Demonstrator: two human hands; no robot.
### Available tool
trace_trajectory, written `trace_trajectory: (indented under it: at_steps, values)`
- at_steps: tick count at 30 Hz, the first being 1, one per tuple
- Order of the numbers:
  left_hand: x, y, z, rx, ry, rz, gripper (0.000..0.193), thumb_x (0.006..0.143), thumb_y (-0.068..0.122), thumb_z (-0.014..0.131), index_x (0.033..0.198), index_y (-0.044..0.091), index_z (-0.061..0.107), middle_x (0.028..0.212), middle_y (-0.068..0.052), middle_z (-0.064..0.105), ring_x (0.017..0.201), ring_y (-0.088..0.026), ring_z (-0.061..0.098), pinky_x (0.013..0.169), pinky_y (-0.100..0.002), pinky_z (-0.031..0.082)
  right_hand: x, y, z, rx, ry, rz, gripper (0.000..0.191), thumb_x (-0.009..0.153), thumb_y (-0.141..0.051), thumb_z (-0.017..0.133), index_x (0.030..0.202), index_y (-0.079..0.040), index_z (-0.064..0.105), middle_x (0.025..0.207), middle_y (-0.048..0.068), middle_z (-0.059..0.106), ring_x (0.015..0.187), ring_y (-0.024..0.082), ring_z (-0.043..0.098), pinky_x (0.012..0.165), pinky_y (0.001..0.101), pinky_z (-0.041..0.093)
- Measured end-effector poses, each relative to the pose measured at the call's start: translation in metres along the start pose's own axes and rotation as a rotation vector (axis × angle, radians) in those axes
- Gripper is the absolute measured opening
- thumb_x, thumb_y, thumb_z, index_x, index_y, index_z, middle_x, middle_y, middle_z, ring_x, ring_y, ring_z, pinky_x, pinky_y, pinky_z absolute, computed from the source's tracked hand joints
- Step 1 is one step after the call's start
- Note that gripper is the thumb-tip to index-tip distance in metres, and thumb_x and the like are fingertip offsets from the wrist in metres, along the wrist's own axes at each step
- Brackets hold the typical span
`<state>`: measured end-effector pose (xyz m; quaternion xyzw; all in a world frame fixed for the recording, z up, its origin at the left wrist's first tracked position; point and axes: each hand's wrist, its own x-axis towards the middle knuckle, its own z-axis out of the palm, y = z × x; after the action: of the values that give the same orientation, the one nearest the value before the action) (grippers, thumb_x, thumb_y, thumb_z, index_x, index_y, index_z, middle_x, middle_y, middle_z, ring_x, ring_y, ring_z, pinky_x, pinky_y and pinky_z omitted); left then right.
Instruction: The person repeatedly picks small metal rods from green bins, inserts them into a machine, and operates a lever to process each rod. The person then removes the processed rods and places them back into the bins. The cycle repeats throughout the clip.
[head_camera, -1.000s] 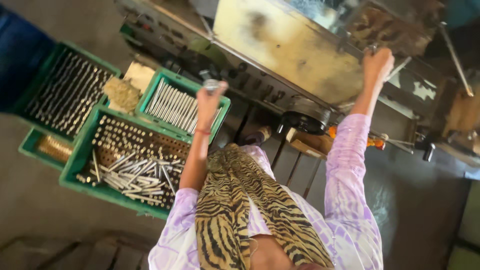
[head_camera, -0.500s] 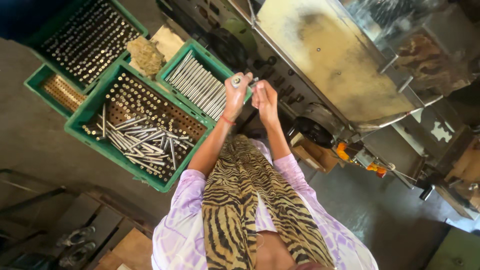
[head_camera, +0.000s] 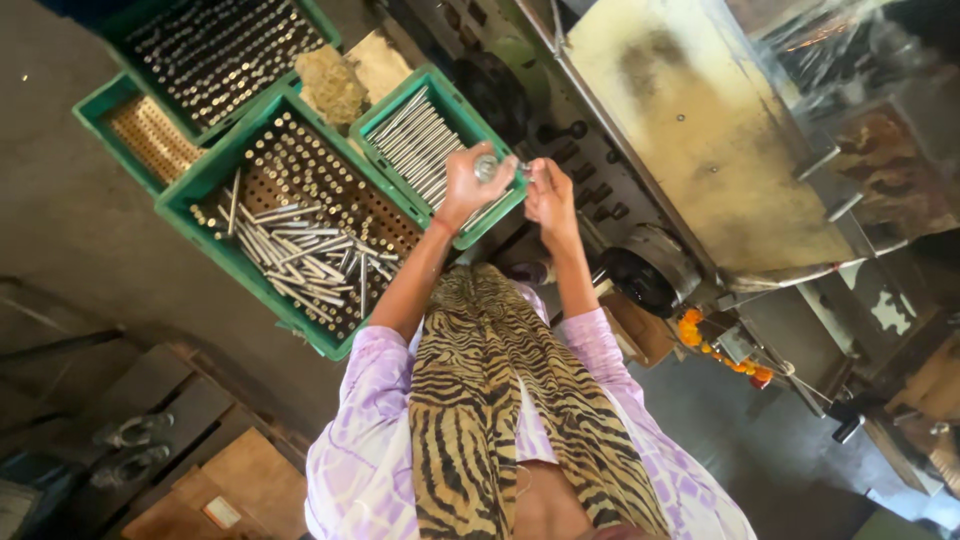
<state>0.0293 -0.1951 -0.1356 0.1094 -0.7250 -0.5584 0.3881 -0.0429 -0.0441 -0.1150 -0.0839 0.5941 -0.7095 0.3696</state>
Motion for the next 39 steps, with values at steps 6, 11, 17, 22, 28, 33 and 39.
trace_trajectory:
  at_steps: [6,11,17,22,28,33,39]
  values:
    - [0.004,0.007,-0.025,0.306,-0.027,0.269,0.039,0.085,0.028,0.083,0.068,0.01,0.053,0.055,-0.01,0.053,0.05,-0.03,0.057,0.047,-0.04,0.043,0.002,-0.001,0.003,0.023,-0.046,0.069,0.031,0.108,-0.04,0.054,0.102,-0.01,0.057,0.057,-0.007,0.034,0.042,0.005,0.03,0.039,0.0244,0.023]
    - [-0.008,0.006,-0.007,-0.017,0.093,-0.238,0.039,0.089,0.024,0.083,0.065,0.01,0.055,0.055,0.002,0.049,0.049,-0.009,0.044,0.044,-0.029,0.032,0.005,0.003,0.022,-0.006,0.032,0.0,0.034,0.105,-0.039,0.059,0.114,-0.006,0.065,0.06,-0.007,0.038,0.043,0.004,0.034,0.04,0.0234,0.027]
    - [0.0,0.013,0.021,-0.568,0.487,-0.518,0.04,0.094,0.019,0.078,0.067,0.006,0.051,0.064,0.005,0.05,0.057,-0.004,0.039,0.049,-0.025,0.03,0.009,0.017,0.045,-0.031,0.099,-0.318,0.023,0.103,-0.017,0.072,0.116,0.0,0.067,0.071,-0.003,0.053,0.051,0.004,0.041,0.045,0.0249,0.031]
    - [-0.016,0.003,0.011,-0.092,-0.039,-0.446,0.029,0.099,0.03,0.075,0.097,0.002,0.067,0.077,-0.006,0.064,0.07,-0.016,0.057,0.063,-0.035,0.048,0.016,0.012,0.04,0.064,0.23,-0.419,0.02,0.101,-0.015,0.072,0.115,-0.001,0.066,0.079,-0.001,0.062,0.05,0.005,0.043,0.045,0.0259,0.033]
    - [-0.013,-0.045,-0.034,0.714,-0.508,-0.501,0.071,0.092,0.017,0.062,0.159,0.008,0.041,0.116,-0.033,0.064,0.096,-0.044,0.066,0.084,-0.048,0.055,0.016,-0.012,-0.005,0.249,0.343,-0.554,0.019,0.102,-0.017,0.072,0.114,-0.004,0.065,0.067,-0.004,0.048,0.044,0.006,0.039,0.043,0.0269,0.033]
    - [0.02,-0.072,-0.072,0.997,-0.263,-0.074,0.051,0.083,0.005,0.062,0.133,-0.002,0.061,0.142,-0.04,0.049,0.127,-0.049,0.047,0.108,-0.054,0.04,-0.015,0.004,-0.046,0.226,0.474,-0.559,0.018,0.102,-0.018,0.071,0.111,-0.003,0.064,0.075,-0.002,0.055,0.045,0.005,0.037,0.044,0.0265,0.033]
    - [-0.029,-0.065,-0.139,1.012,-0.211,-0.598,0.028,0.086,0.02,0.066,0.103,-0.001,0.061,0.098,-0.026,0.068,0.092,-0.048,0.068,0.079,-0.056,0.055,-0.066,0.043,-0.074,0.118,0.586,-0.497,0.02,0.102,-0.018,0.073,0.112,-0.001,0.067,0.07,-0.003,0.051,0.045,0.004,0.037,0.045,0.0256,0.033]
